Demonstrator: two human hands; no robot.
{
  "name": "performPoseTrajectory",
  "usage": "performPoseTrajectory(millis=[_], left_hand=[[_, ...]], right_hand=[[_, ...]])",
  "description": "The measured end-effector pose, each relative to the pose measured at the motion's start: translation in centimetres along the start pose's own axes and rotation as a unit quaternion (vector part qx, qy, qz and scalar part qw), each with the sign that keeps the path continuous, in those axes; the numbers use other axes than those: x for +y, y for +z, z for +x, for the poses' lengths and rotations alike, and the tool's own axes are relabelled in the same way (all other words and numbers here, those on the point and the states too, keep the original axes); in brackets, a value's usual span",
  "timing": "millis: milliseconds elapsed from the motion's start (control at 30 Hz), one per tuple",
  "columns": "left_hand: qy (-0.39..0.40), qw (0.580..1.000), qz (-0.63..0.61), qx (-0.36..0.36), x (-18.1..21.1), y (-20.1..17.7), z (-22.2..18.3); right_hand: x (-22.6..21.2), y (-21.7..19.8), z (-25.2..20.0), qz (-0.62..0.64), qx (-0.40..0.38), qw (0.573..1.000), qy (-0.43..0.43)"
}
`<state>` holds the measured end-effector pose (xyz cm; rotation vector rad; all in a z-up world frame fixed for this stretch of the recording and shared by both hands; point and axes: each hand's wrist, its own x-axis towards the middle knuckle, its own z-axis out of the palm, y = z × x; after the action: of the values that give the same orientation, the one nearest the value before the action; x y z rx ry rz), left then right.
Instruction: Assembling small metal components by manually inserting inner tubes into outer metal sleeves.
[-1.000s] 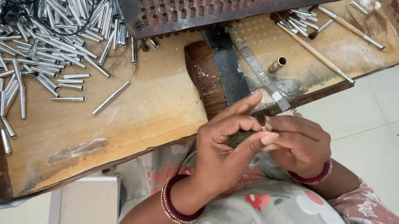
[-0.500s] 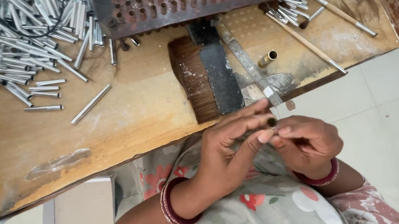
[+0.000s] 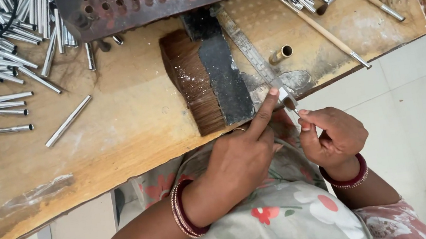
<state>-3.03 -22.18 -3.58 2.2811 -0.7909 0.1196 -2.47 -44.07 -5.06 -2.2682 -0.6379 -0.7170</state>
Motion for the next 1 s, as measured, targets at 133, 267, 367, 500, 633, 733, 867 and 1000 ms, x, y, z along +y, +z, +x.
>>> performPoseTrajectory(millis=[133,267,367,500,633,733,867,1000], left_hand=[[-0.008,1.0,-0.001,-0.023,0.2,-0.7,0.4],[0.024,0.995,-0.095,0.031,0.7,-3.3,-0.1],[0.029,0.98,-0.123,0.152,0.3,-6.0,-0.9],[-0.075,0.977,-0.03,0.198,-2.3,-10.9,-2.0],[-0.035,0.99,0.002,0.136,-4.5,-11.9,-1.2],[-0.088,0.994,0.038,0.048,-4.5,-10.5,-1.5],[-0.107,0.987,-0.021,0.118,-3.2,-8.8,-1.9],[-0.074,0.913,-0.294,0.274,-1.5,-5.2,-2.9]], right_hand=[[-0.4,-0.6,0.6,-0.023,-0.012,1.0,-0.013],[-0.4,-1.5,1.5,0.003,-0.016,0.998,0.054],[1.8,-1.4,3.8,0.018,0.027,0.999,0.042],[-1.0,-0.8,9.8,0.001,0.06,0.995,0.076],[-3.2,0.2,9.5,-0.15,0.05,0.985,-0.067],[-4.5,1.1,7.9,0.029,-0.077,0.996,-0.024],[-4.9,2.2,7.6,0.106,-0.144,0.983,0.032],[-5.4,2.3,7.8,0.117,-0.151,0.981,0.044]])
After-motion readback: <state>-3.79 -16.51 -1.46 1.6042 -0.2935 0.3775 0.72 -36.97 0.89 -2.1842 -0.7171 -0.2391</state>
